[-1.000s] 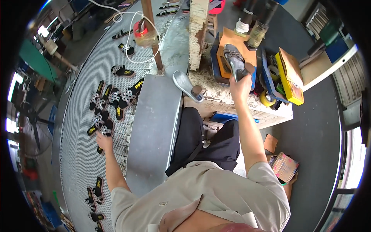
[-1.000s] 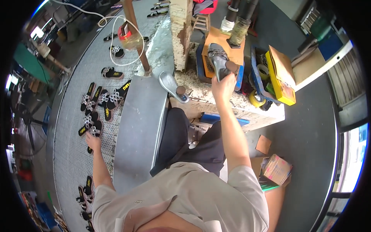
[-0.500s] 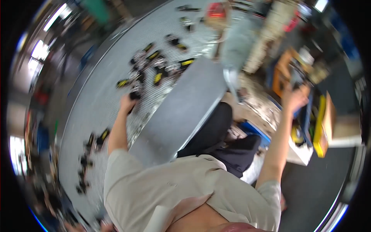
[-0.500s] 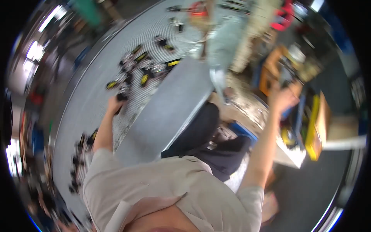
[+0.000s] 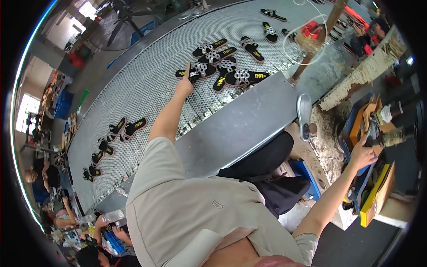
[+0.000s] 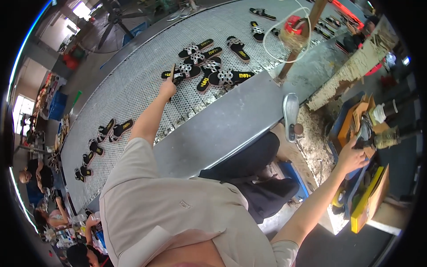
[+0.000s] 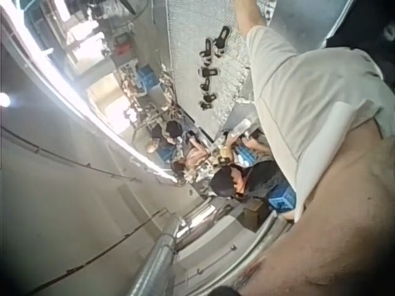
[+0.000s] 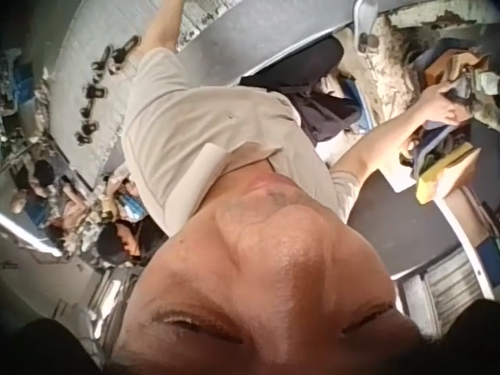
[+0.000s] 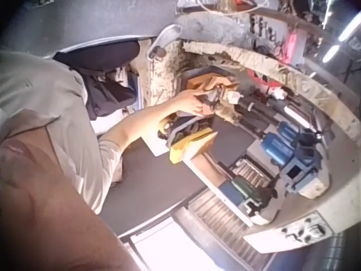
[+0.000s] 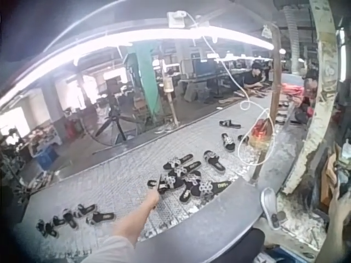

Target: Buff the edges and soles of sandals using a stationary buffing machine in a factory setting.

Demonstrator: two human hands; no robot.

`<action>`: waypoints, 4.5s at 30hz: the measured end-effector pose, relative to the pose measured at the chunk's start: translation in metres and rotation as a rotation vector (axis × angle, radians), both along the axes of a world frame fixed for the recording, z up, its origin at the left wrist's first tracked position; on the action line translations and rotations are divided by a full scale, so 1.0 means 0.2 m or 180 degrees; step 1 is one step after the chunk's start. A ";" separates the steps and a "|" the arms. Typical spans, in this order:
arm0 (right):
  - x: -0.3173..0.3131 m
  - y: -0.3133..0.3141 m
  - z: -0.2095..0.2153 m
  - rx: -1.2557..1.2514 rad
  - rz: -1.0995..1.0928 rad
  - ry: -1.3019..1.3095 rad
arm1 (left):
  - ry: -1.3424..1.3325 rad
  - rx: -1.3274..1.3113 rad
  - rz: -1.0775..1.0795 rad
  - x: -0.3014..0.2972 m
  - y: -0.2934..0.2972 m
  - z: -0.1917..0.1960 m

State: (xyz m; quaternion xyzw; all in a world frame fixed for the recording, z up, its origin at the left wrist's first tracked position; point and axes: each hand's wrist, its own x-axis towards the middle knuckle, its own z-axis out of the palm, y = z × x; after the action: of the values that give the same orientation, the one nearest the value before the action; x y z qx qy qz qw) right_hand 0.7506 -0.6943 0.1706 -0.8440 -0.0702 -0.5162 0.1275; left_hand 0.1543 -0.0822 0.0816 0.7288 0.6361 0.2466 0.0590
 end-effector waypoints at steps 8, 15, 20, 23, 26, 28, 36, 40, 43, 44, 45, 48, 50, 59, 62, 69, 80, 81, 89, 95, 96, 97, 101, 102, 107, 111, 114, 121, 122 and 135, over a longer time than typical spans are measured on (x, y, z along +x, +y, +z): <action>0.10 0.11 0.17 0.0123 0.0107 -0.0506 | -0.0971 0.0526 -0.1121 0.53 -0.16 0.03; 0.19 0.01 0.22 0.0942 0.0625 -0.0097 | -0.1346 0.1130 -0.0839 0.77 -0.50 0.14; 0.23 -0.04 0.29 0.0788 0.0615 -0.0080 | -0.3181 0.0109 -0.1591 0.95 -0.81 0.05; 0.24 -0.03 0.29 0.0790 0.0566 0.0043 | -0.4402 -0.1107 -0.1964 1.11 -1.15 0.10; 0.19 0.10 0.26 0.0773 0.0487 0.0020 | -0.4858 -0.1843 -0.2047 1.17 -1.41 0.20; 0.08 0.16 0.27 0.1089 0.0185 0.0821 | -0.4912 -0.2350 -0.2109 1.23 -1.50 0.11; -0.89 0.13 -0.15 0.1953 0.1657 0.1186 | -0.5262 -0.3259 -0.2979 1.23 -1.85 -0.13; -1.37 0.38 -0.40 0.2018 0.3434 0.2459 | -0.5688 -0.3498 -0.2775 1.14 -2.02 -0.09; -1.76 0.69 -0.50 0.2069 0.4223 0.2468 | -0.6188 -0.3083 -0.2446 0.94 -1.99 -0.06; -1.90 0.71 -0.38 0.1706 0.4051 0.2829 | -0.6245 -0.3078 -0.2405 0.84 -1.90 -0.13; -1.97 0.77 -0.37 0.1702 0.4240 0.2857 | -0.6321 -0.2899 -0.2362 0.75 -1.83 -0.16; -2.14 0.82 -0.36 0.1423 0.5047 0.3344 | -0.6804 -0.1748 -0.2073 0.39 -1.58 -0.16; -2.16 0.81 -0.41 0.1189 0.5333 0.3651 | -0.7008 -0.1504 -0.1518 0.05 -1.39 -0.08; -2.12 0.62 -0.42 0.0859 0.5021 0.3644 | -0.6738 -0.0729 -0.0476 -0.05 -1.21 -0.46; -2.06 0.58 -0.42 0.0880 0.4732 0.3644 | -0.6614 -0.2227 -0.0472 0.48 -1.59 -0.15; -1.82 0.63 -0.40 0.1551 0.4416 0.2741 | -0.5871 -0.2635 -0.2586 0.91 -1.86 -0.10; -1.46 0.44 -0.26 0.2416 0.3797 0.2303 | -0.3983 -0.2262 -0.2456 1.21 -1.65 0.04; -1.37 0.40 -0.21 0.2341 0.3460 0.2258 | -0.4020 -0.1076 -0.2192 1.25 -1.54 0.10; -0.36 0.21 0.03 0.1980 0.1425 0.0522 | -0.0261 0.1125 0.0213 1.22 -0.72 0.12; 0.11 0.29 0.03 0.1242 0.0363 0.0267 | 0.0101 0.1517 0.0509 1.12 -0.55 0.00; 0.13 0.31 0.06 0.1242 0.0406 0.0261 | 0.0200 0.1577 0.0696 1.08 -0.50 -0.02; 0.15 0.30 0.07 0.1199 0.0520 0.0358 | 0.0191 0.1488 0.0692 1.07 -0.47 0.01; 0.15 0.23 0.12 0.1010 0.0693 0.0095 | 0.0577 0.2115 0.0189 0.84 -0.34 0.13; 0.12 0.21 0.14 0.1005 0.0721 0.0101 | 0.0383 0.2531 0.0070 0.78 -0.33 0.19; 0.05 0.10 0.16 0.0907 0.0756 -0.0037 | 0.0077 0.3503 -0.1307 0.57 -0.62 0.62; -0.02 0.12 0.23 0.0552 0.0544 -0.0023 | 0.0306 0.2985 -0.2793 0.49 -0.89 0.65; 0.03 0.07 0.12 0.0293 0.0319 -0.0333 | 0.0130 0.2401 -0.3367 0.52 -0.99 0.39; 0.04 -0.01 0.03 -0.0037 0.0260 -0.0337 | -0.0444 0.0637 -0.0579 0.52 -1.20 -0.22; 0.04 -0.01 0.03 -0.0052 0.0258 -0.0368 | -0.0505 0.0230 -0.0440 0.52 -1.23 -0.24; -0.10 0.02 0.12 0.0126 0.0243 -0.0426 | -0.1751 -0.0536 -0.1264 0.86 -1.22 -0.25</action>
State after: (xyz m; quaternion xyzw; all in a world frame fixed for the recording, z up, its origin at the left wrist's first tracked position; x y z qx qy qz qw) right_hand 0.7315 -0.6902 0.1940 -0.8016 -0.1004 -0.5675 0.1587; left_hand 0.3268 -0.3253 0.0321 0.7371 0.4602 0.3641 0.3350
